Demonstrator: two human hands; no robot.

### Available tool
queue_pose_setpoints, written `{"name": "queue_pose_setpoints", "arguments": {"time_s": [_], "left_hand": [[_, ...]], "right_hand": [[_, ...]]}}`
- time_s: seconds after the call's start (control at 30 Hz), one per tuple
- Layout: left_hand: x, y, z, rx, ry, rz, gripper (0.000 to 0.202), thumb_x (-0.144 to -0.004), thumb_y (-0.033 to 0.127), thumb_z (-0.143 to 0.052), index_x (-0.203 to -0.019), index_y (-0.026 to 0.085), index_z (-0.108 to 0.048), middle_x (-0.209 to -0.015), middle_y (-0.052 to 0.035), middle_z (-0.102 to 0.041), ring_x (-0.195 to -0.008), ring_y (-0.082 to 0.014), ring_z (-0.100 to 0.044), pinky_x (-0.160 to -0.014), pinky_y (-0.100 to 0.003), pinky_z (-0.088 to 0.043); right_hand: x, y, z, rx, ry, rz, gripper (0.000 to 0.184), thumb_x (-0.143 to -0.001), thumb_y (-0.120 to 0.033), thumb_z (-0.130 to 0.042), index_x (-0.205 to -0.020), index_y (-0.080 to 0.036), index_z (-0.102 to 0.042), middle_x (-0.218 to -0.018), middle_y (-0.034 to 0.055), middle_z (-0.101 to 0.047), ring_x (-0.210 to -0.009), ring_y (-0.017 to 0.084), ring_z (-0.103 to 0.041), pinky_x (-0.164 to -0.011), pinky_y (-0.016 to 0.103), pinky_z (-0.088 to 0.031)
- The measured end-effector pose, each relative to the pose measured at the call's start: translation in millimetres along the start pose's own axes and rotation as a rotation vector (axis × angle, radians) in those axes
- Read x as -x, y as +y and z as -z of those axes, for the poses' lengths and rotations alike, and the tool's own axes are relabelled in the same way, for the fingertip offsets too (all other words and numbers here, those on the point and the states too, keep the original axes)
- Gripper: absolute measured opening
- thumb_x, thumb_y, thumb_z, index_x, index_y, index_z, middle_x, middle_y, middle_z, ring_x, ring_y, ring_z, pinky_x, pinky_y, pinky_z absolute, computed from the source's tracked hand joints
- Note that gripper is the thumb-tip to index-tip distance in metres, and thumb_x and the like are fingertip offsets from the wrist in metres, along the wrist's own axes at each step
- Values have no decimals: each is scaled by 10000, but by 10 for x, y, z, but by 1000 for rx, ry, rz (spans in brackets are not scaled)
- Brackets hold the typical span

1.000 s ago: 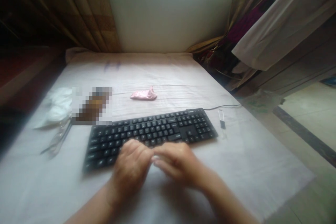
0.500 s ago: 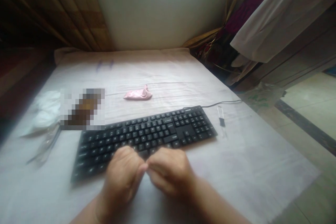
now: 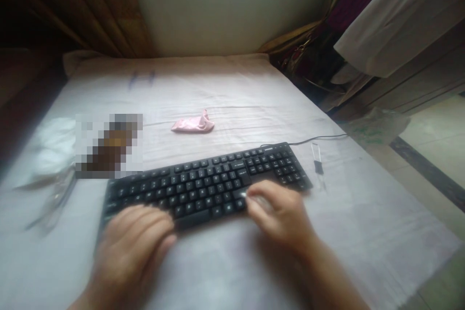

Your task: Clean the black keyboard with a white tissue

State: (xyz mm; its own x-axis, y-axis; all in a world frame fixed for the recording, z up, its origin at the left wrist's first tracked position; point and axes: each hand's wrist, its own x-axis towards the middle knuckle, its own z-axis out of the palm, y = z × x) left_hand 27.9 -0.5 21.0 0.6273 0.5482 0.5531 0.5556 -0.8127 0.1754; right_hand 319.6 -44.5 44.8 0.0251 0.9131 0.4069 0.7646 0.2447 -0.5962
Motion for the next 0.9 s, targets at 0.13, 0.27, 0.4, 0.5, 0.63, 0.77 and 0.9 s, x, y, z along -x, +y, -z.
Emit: {"name": "queue_pose_setpoints", "arguments": {"time_s": [0.13,0.27,0.4,0.5,0.63,0.77,0.9], "left_hand": [[63,-192,64,-62,18,86,158,-859,233,-606,-1014,226,-636,-974,-60,-725,-981,-260,-656,-1019,-471,-418],[87,-246,75,-73,18,127,178,-857,225,-600,-1032,239,-632,-995,-51,-728,-1038,-266,-648,-1055,-496,-399],[116,-224,58,-55,0,138,180,-851,205,-607,-1026,241,-632,-1013,-51,-727,-1055,-263,-645,-1071,-501,-388],[121,-214,50,-42,1,153,186,-855,220,-604,-1037,238,-633,-1017,-63,-726,-1051,-276,-647,-1059,-518,-395],[114,-213,50,-36,20,155,183,-857,215,-594,-1033,244,-634,-1004,-59,-732,-1026,-281,-661,-1043,-521,-409],[113,-209,55,-43,18,155,193,-847,200,-603,-1034,234,-634,-1023,-71,-731,-1040,-290,-656,-1039,-528,-409],[120,-208,78,-46,33,169,208,-835,185,-612,-1036,237,-630,-1001,-72,-732,-1037,-282,-654,-1042,-525,-410]], "right_hand": [[30,-35,-97,2,-38,-4,117,-791,-115,-565,-801,-184,-658,-726,19,-727,-625,131,-680,-611,210,-518],[52,-71,-154,45,-54,-34,126,-789,-115,-564,-768,-186,-665,-712,14,-731,-607,131,-682,-608,213,-519],[63,-101,-181,69,-64,-33,127,-796,-121,-567,-760,-184,-671,-690,13,-727,-577,128,-672,-589,212,-516],[70,-131,-185,76,-82,-28,131,-801,-127,-565,-747,-181,-671,-670,16,-721,-564,129,-666,-578,214,-513],[87,-156,-179,90,-114,-30,148,-796,-133,-555,-724,-190,-672,-653,15,-717,-549,131,-657,-571,215,-512],[110,-160,-174,111,-134,-36,157,-784,-130,-546,-720,-191,-676,-642,11,-710,-546,132,-652,-567,216,-505],[124,-157,-159,115,-170,-53,160,-765,-127,-541,-704,-189,-675,-620,3,-694,-540,135,-650,-552,219,-488]]}}
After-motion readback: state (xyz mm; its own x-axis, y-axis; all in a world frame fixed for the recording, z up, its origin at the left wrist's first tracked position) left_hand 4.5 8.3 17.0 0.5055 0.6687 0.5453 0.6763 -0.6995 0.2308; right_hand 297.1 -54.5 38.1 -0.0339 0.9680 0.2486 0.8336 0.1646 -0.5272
